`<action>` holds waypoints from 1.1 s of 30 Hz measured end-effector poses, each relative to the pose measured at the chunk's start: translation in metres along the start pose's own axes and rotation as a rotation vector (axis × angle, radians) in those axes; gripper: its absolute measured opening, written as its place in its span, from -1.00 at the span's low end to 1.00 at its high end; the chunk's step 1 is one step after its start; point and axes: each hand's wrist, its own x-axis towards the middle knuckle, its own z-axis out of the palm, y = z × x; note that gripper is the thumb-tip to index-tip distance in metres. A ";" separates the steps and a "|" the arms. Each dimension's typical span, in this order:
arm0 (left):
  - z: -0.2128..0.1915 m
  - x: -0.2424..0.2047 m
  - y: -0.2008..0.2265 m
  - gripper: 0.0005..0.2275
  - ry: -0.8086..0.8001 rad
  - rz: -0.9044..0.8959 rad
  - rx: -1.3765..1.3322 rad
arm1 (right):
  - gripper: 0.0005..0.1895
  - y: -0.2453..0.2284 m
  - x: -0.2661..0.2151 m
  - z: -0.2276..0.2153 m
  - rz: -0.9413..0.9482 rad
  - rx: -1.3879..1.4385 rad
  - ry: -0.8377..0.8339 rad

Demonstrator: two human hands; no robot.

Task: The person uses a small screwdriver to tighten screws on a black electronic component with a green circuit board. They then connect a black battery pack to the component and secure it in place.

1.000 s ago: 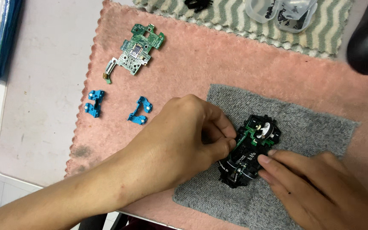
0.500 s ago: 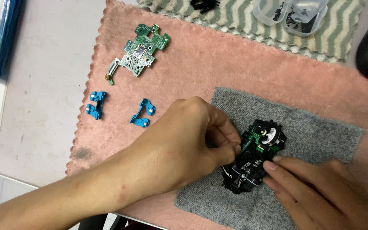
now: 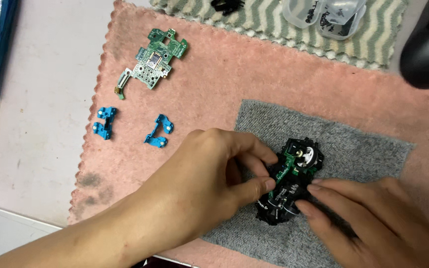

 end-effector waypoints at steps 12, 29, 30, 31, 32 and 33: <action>0.005 0.000 -0.002 -0.70 0.036 0.102 0.093 | -0.84 0.014 -0.011 0.003 -0.209 -0.001 -0.059; 0.008 -0.007 0.001 -0.67 -0.043 0.042 -0.237 | -0.64 0.010 -0.030 0.003 0.386 0.194 -0.065; 0.010 -0.007 -0.001 -0.64 -0.047 0.071 -0.269 | -0.65 0.015 -0.032 0.005 0.330 0.197 -0.001; 0.012 -0.006 -0.003 -0.60 -0.050 0.100 -0.301 | -0.66 0.019 -0.035 0.008 0.273 0.200 0.063; 0.015 -0.005 -0.007 -0.60 -0.055 0.105 -0.297 | -0.66 0.014 -0.025 0.006 0.278 0.195 0.067; 0.018 -0.004 -0.012 -0.58 -0.021 0.162 -0.264 | -0.77 0.010 -0.015 0.004 0.257 0.213 0.126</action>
